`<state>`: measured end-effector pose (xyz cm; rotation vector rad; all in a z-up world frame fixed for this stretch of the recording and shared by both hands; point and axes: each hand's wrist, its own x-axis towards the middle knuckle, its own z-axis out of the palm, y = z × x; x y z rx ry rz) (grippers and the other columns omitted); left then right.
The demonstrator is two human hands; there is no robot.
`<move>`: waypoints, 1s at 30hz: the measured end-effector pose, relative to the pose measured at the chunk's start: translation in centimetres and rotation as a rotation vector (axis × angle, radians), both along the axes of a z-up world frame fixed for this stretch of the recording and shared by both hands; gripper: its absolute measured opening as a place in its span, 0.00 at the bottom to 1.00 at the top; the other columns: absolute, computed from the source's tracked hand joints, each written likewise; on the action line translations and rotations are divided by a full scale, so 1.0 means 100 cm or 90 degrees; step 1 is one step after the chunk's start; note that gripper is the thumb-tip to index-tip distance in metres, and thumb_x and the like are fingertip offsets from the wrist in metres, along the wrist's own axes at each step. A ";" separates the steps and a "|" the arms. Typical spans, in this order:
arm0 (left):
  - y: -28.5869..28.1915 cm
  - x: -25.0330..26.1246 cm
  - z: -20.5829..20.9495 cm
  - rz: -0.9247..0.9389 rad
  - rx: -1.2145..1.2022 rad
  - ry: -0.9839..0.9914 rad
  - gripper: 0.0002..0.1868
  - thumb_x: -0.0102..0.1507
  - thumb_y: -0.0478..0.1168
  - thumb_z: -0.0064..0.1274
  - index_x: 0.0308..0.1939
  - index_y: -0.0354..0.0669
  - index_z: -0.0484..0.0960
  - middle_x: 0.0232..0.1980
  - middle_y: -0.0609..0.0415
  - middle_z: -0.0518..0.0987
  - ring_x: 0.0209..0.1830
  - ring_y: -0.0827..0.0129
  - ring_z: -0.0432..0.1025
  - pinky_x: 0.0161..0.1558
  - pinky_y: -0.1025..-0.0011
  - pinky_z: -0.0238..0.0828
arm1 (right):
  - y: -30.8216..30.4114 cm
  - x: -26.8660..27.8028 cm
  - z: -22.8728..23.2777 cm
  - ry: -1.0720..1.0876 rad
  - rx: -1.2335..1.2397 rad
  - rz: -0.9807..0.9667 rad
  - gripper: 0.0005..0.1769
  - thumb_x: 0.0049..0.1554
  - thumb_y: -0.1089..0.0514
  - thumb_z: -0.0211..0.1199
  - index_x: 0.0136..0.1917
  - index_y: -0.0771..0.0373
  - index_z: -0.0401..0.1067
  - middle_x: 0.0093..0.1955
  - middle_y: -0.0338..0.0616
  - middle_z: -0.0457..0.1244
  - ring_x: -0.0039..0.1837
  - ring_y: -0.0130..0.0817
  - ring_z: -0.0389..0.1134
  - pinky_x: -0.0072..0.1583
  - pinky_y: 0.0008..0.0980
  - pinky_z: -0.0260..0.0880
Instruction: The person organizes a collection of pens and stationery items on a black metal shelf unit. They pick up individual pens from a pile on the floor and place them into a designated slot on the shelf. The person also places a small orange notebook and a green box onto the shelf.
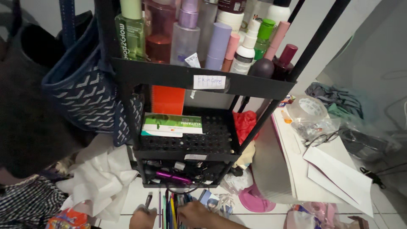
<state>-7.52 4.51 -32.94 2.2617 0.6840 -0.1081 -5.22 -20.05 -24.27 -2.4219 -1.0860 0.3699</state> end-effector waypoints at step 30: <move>-0.028 0.032 -0.001 -0.223 0.039 0.081 0.16 0.54 0.47 0.63 0.38 0.40 0.80 0.41 0.39 0.84 0.51 0.46 0.79 0.55 0.55 0.76 | -0.107 0.018 0.012 0.061 -0.027 -0.227 0.07 0.57 0.54 0.59 0.45 0.56 0.74 0.40 0.49 0.69 0.44 0.53 0.72 0.48 0.50 0.71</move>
